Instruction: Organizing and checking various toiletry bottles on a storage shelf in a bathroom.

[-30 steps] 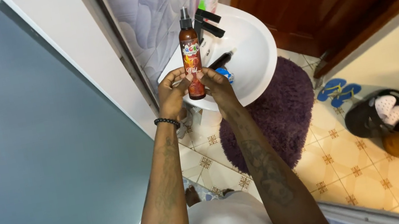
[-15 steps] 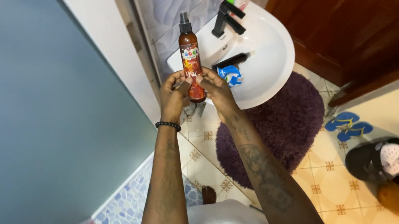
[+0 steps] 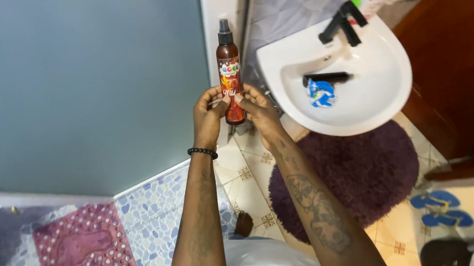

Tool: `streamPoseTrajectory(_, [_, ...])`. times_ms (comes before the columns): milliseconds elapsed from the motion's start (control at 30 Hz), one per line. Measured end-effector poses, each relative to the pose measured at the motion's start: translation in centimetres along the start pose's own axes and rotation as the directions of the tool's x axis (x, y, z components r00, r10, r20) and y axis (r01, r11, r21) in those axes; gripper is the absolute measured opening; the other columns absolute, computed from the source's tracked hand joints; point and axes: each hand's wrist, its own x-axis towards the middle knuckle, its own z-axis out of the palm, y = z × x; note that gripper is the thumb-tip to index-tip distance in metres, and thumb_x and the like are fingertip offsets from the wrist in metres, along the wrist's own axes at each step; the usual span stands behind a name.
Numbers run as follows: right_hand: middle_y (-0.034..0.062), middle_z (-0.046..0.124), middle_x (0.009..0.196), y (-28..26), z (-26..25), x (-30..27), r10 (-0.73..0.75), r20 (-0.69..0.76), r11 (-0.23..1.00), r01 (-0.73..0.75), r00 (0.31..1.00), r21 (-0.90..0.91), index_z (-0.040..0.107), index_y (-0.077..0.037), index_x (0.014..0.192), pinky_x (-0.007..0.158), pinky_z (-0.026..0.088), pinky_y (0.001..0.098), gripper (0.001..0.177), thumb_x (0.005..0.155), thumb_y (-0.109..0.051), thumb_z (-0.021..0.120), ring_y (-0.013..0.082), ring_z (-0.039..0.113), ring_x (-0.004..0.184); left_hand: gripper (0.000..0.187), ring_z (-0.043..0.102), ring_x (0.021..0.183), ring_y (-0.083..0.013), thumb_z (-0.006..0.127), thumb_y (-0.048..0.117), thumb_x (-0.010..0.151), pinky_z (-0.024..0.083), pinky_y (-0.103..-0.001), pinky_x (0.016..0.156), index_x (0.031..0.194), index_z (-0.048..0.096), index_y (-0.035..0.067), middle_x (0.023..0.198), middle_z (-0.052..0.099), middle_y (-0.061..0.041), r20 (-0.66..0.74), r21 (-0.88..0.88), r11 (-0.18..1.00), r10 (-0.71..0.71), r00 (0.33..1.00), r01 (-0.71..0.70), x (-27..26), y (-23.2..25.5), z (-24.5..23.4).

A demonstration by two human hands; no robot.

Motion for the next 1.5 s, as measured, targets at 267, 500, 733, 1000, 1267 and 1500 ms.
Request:
streamPoseTrajectory(267, [0.0024, 0.066, 0.116, 0.8, 5.4, 1.2, -0.068, 0.173, 0.997, 0.06, 0.983, 0.053, 0.056, -0.009, 0.146, 0.1, 0.043, 0.0336, 0.056, 0.094, -0.026, 0.072, 0.0135, 0.059, 0.109, 0.036, 0.068, 0.103, -0.0151, 0.068, 0.007, 0.092, 0.056, -0.031, 0.092, 0.127, 0.064, 0.001, 0.117, 0.072, -0.008, -0.093, -0.013, 0.994, 0.108, 0.99, -0.11, -1.8, 3.1, -5.7])
streamPoseTrajectory(500, [0.004, 0.067, 0.123, 1.7, 11.5, 1.9, -0.171, 0.336, 0.973, 0.105, 0.926, 0.206, 0.056, -0.005, 0.143, 0.114, 0.04, 0.037, 0.058, 0.091, -0.018, 0.076, 0.0158, 0.059, 0.12, 0.04, 0.07, 0.109, -0.0154, 0.068, 0.008, 0.094, 0.055, -0.032, 0.097, 0.133, 0.061, 0.003, 0.117, 0.073, -0.009, -0.101, -0.057, 0.977, 0.198, 0.975, -0.205, -3.6, 5.9, -12.0])
streamPoseTrajectory(733, [0.0065, 0.067, 0.127, 2.1, 18.0, 1.3, -0.165, 0.434, 0.981, 0.103, 0.886, 0.162, 0.056, -0.004, 0.146, 0.116, 0.04, 0.0378, 0.061, 0.091, -0.021, 0.077, 0.0179, 0.059, 0.125, 0.042, 0.07, 0.107, -0.0155, 0.071, 0.006, 0.092, 0.056, -0.033, 0.096, 0.132, 0.063, 0.001, 0.114, 0.074, -0.01, -0.173, -0.092, 0.97, 0.205, 0.963, -0.223, -5.9, 8.5, -18.5])
streamPoseTrajectory(1000, [0.0054, 0.067, 0.131, 3.4, 25.7, 0.0, -0.115, 0.533, 0.989, 0.049, 0.838, 0.136, 0.054, -0.005, 0.146, 0.116, 0.04, 0.0385, 0.062, 0.09, -0.022, 0.076, 0.0173, 0.059, 0.127, 0.044, 0.071, 0.105, -0.016, 0.078, 0.008, 0.087, 0.057, -0.033, 0.098, 0.129, 0.066, 0.0, 0.112, 0.075, -0.01, -0.282, -0.104, 0.953, 0.246, 0.927, -0.285, -9.0, 9.9, -25.7])
streamPoseTrajectory(1267, [0.0058, 0.067, 0.132, 5.5, 32.3, -2.7, -0.108, 0.635, 0.993, 0.049, 0.765, 0.11, 0.054, -0.005, 0.147, 0.115, 0.041, 0.0394, 0.062, 0.092, -0.022, 0.076, 0.0177, 0.058, 0.127, 0.043, 0.071, 0.105, -0.0159, 0.078, 0.006, 0.087, 0.057, -0.033, 0.096, 0.128, 0.067, 0.0, 0.113, 0.075, -0.009, -0.388, -0.083, 0.941, 0.272, 0.881, -0.327, -13.4, 10.6, -32.0])
streamPoseTrajectory(1500, [0.0064, 0.067, 0.132, 7.5, 36.5, -4.9, -0.021, 0.681, 1.0, 0.018, 0.732, 0.011, 0.053, -0.006, 0.148, 0.114, 0.042, 0.0382, 0.06, 0.093, -0.023, 0.073, 0.0183, 0.059, 0.127, 0.042, 0.072, 0.103, -0.015, 0.077, 0.006, 0.086, 0.059, -0.03, 0.093, 0.127, 0.068, 0.0, 0.112, 0.075, -0.009, -0.512, -0.062, 0.951, 0.231, 0.827, -0.304, -17.6, 11.0, -35.1])
